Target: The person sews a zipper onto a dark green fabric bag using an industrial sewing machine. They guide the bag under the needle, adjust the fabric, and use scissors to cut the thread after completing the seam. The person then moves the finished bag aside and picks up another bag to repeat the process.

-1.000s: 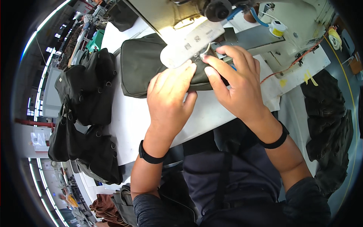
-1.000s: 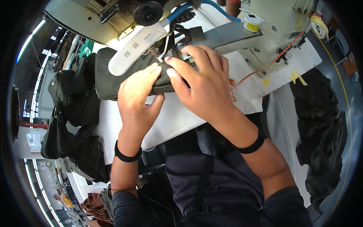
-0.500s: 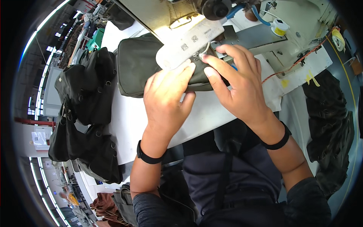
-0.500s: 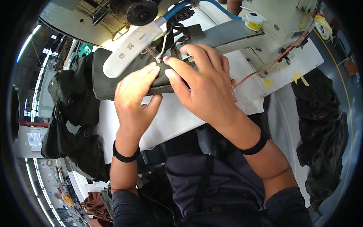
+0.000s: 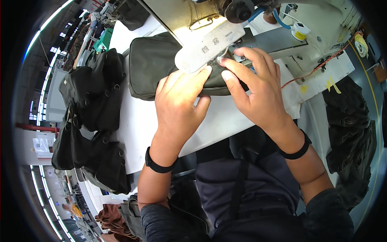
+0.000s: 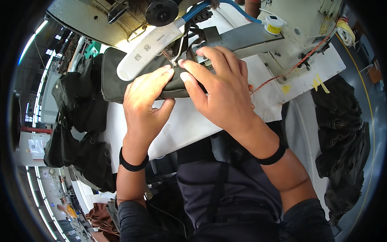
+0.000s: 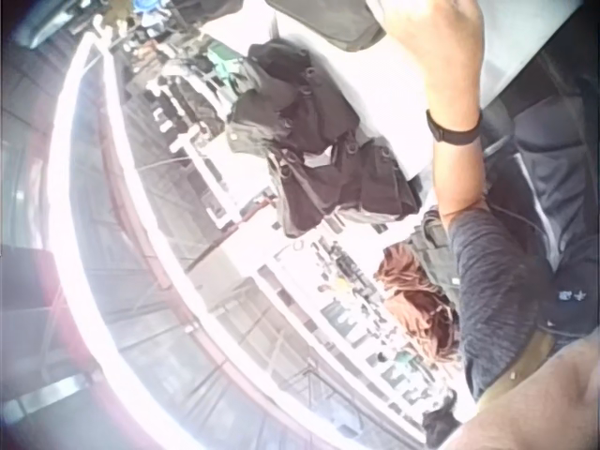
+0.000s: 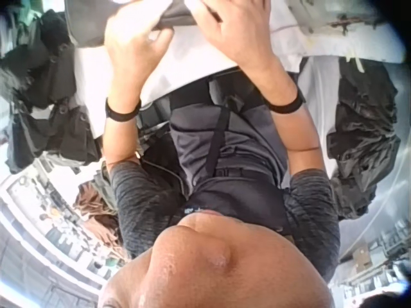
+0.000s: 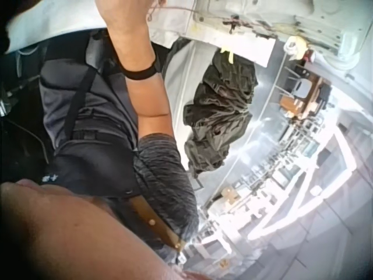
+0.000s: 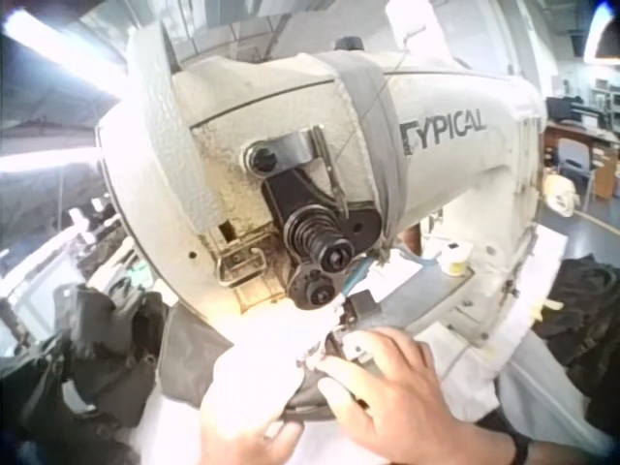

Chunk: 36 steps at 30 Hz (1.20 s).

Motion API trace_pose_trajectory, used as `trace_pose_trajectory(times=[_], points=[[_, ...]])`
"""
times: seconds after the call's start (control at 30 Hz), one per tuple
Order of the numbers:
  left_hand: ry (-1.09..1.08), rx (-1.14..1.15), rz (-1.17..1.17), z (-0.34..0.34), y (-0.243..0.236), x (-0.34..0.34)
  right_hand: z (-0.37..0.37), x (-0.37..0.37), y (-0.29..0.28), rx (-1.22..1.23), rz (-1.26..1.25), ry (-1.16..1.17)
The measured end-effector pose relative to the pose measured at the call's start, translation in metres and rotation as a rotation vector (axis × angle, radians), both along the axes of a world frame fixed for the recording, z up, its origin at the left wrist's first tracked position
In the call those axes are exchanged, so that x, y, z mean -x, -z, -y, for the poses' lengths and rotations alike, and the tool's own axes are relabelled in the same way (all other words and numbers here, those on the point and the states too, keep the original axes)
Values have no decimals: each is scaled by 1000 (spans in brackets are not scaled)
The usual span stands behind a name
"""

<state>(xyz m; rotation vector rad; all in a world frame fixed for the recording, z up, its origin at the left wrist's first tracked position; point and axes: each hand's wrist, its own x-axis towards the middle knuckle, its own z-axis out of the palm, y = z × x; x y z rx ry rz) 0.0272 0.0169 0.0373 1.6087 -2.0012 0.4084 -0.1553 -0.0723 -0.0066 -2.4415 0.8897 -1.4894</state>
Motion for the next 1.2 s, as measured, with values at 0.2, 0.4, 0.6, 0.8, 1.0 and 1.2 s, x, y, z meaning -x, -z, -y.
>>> trace_pose_trajectory(times=[0.2, 0.4, 0.6, 0.8, 1.0, 1.2], points=[[-27, -42, -4, 0, -3, 2, 0, 1, -4, -15, -16, 9], [-18, -44, -31, 1, -6, 1, -1, 0, -8, -40, -38, 12], [-31, -56, -22, 0, -5, 3, -1, 2, -10, -39, -35, 6], [-180, -31, 220, -13, -2, 25, 12, 7, -18, -31, -28, -23], [-140, -136, -131, -34, 1, 58, 25, 8, -12, 91, -42, -20], [-113, -75, -166, -19, 18, 55, 24, 8, -11, 136, -109, -14]])
